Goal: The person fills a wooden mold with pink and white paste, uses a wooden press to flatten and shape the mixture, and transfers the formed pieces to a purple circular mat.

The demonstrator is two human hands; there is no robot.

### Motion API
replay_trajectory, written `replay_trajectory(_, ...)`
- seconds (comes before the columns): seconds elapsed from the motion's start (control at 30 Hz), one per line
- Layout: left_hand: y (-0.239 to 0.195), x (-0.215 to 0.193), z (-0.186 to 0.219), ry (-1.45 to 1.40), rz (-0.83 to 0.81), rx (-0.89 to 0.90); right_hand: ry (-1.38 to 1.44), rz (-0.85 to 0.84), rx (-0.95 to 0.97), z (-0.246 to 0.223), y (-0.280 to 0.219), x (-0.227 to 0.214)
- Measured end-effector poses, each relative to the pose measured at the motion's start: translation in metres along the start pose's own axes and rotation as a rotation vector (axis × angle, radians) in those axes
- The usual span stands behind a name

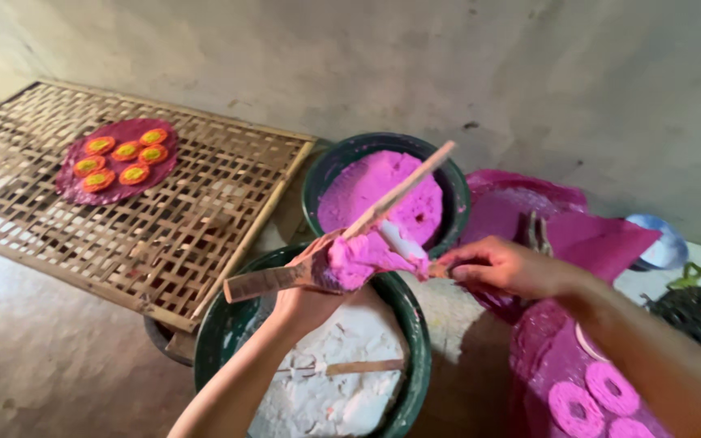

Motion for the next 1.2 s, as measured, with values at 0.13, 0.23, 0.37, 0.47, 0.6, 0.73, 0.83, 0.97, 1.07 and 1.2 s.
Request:
replay_trajectory(0.13, 0.000, 0.030, 0.041, 0.200, -0.132, 0.218, -0.947, 0.186, -0.354, -0.071, -0.050, 0.015)
replay_trajectory(0.23, 0.001, 0.073, 0.049, -0.030, -0.173, 0.034, -1.541, 0.236, -0.266, -0.070, -0.035, 0.070)
replay_trajectory(0.37, -0.011, 0.116, 0.043, -0.099, -0.303, -0.071, -1.746, 0.209, -0.386, -0.079, -0.065, 0.107)
replay_trajectory(0.47, -0.009, 0.110, 0.024, -0.024, -0.246, -0.161, -1.578, 0.336, -0.319, -0.087, -0.116, 0.081)
replay_trajectory(0.6, 0.009, 0.120, 0.042, -0.451, -0.025, -0.250, -0.984, 0.731, 0.001, -0.051, -0.165, 0.039)
replay_trajectory(0.73, 0.027, 0.130, 0.085, 0.172, 0.033, 0.060, -0.400, 0.875, -0.448, 0.000, -0.121, 0.055)
replay_trajectory(0.83, 0.038, 0.140, 0.083, 0.298, -0.076, 0.017, -0.356, 0.892, -0.397, 0.024, -0.138, 0.068)
replay_trajectory(0.97, 0.041, 0.159, 0.087, 0.167, -0.069, 0.019, -0.142, 0.828, 0.250, 0.081, -0.169, 0.038)
replay_trajectory(1.07, 0.051, 0.180, 0.117, 0.303, -0.122, 0.130, -0.205, 0.944, -0.240, 0.064, -0.179, 0.011)
replay_trajectory(1.2, 0.054, 0.172, 0.126, 0.165, -0.008, 0.226, -0.232, 0.912, -0.236, 0.070, -0.164, 0.034)
Point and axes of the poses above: each hand's wrist, its own y-axis towards the middle knuckle, its own x-axis out of the palm, z = x × y, the point moved 7 cm from there along y, towards the middle knuckle, and after that the axes turned 13 degrees about y, right-handed, at the moved point
